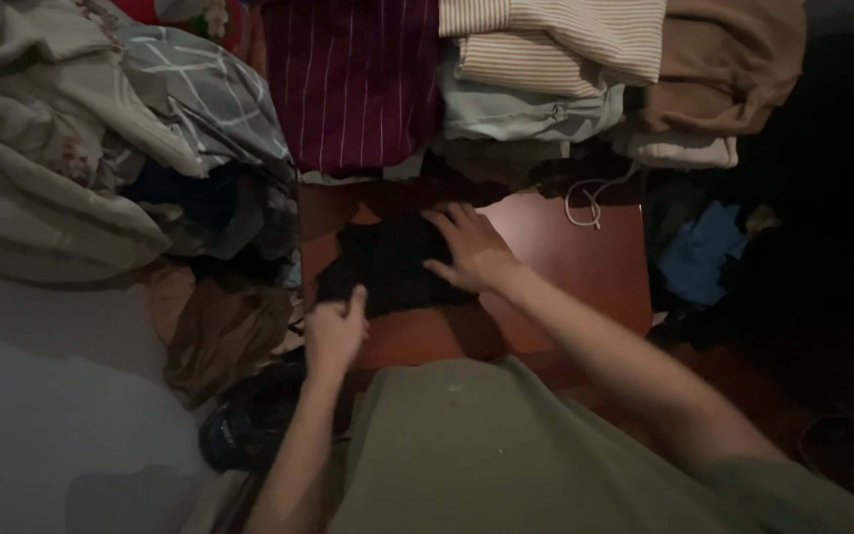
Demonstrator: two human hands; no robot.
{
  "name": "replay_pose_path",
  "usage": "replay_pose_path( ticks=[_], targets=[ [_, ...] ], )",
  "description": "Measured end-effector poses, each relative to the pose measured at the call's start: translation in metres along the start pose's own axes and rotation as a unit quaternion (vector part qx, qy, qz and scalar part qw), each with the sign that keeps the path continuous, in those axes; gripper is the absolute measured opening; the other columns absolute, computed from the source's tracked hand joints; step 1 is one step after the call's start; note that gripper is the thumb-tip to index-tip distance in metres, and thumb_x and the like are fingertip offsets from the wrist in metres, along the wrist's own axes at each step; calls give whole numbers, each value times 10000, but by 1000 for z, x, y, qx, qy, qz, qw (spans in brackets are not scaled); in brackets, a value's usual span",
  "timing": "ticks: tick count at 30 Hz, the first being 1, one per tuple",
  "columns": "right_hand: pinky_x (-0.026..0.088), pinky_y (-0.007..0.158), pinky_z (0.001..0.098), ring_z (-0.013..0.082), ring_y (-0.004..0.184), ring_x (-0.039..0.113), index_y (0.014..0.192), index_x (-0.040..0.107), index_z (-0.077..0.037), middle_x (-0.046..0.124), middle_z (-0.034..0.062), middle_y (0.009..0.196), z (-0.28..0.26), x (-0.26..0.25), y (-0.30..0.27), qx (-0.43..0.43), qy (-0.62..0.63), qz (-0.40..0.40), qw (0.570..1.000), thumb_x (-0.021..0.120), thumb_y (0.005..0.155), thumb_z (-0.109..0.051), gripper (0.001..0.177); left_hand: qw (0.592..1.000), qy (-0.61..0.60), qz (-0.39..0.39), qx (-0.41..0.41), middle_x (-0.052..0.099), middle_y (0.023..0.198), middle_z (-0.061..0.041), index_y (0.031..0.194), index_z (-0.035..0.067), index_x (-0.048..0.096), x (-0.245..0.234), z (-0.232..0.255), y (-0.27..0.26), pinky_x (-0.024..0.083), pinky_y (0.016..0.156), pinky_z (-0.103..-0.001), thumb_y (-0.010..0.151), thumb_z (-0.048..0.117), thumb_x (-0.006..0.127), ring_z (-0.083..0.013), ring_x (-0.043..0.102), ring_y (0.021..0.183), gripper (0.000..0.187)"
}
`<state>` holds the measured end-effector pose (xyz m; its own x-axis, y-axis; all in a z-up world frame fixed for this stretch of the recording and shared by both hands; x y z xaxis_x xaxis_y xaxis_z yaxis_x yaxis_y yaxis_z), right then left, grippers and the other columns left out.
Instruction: The recorder is folding several items of clothing on a small table.
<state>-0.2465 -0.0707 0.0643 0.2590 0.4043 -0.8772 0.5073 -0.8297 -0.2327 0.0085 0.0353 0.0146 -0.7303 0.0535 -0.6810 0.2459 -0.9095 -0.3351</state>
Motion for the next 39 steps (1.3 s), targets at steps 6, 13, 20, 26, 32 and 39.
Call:
replay_pose_path(
  ticks=[6,13,20,26,32,39],
  targets=[
    [342,1144,523,428,1405,351,1590,278,-138,353,205,1559,11,4,27,31,-2,-120,992,691,887,-599,937,952,-212,-151,-163,760,884,-93,1170,-33,692,52,-14,-22,604,627,-357,903,514,681,-170,735,693,609],
    [412,1116,451,376,1338,493,1537,393,-136,494,172,1485,19,17,7,49,138,-100,984,782,776,-505,931,922,-343,-84,-157,673,1198,-291,1622,50,212,94,-2,-13,552,817,-392,849,427,784,-304,682,922,1033],
    [514,1034,413,330,1204,638,1381,584,-14,651,203,1294,53,45,-65,147,310,17,939,794,809,-420,732,945,-321,-52,-44,543,1459,-200,1523,-15,326,138,15,-2,453,1079,-396,847,381,781,-302,558,1318,906],
    [549,986,401,289,1175,670,1401,526,3,663,183,1300,116,78,-159,243,448,177,842,647,938,-493,689,951,-269,-147,30,582,1410,-228,1464,7,365,182,88,-20,480,1060,-420,869,393,780,-335,582,1286,822],
    [451,1060,402,283,1262,581,1481,458,11,599,179,1400,154,34,-256,264,435,339,791,530,1035,-517,695,940,-181,-263,122,534,1409,-221,1491,45,305,173,225,-80,511,1022,-461,903,407,726,-349,576,1275,809],
    [482,1091,396,306,1262,596,1548,429,-7,597,171,1430,170,-84,-296,183,390,474,768,423,1086,-494,672,877,-209,-219,374,563,1425,-241,1547,18,349,150,364,-107,485,1077,-463,1011,327,679,-375,579,1310,701]
  ],
)
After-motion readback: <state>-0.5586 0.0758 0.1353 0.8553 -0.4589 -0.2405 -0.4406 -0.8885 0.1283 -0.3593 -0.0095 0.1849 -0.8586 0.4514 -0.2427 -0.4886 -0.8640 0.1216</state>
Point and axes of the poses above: each hand's wrist, its own y-axis towards the middle knuckle, its own x-axis out of the palm, z = x × y, the point moved 2 cm from there along y, towards the middle knuckle
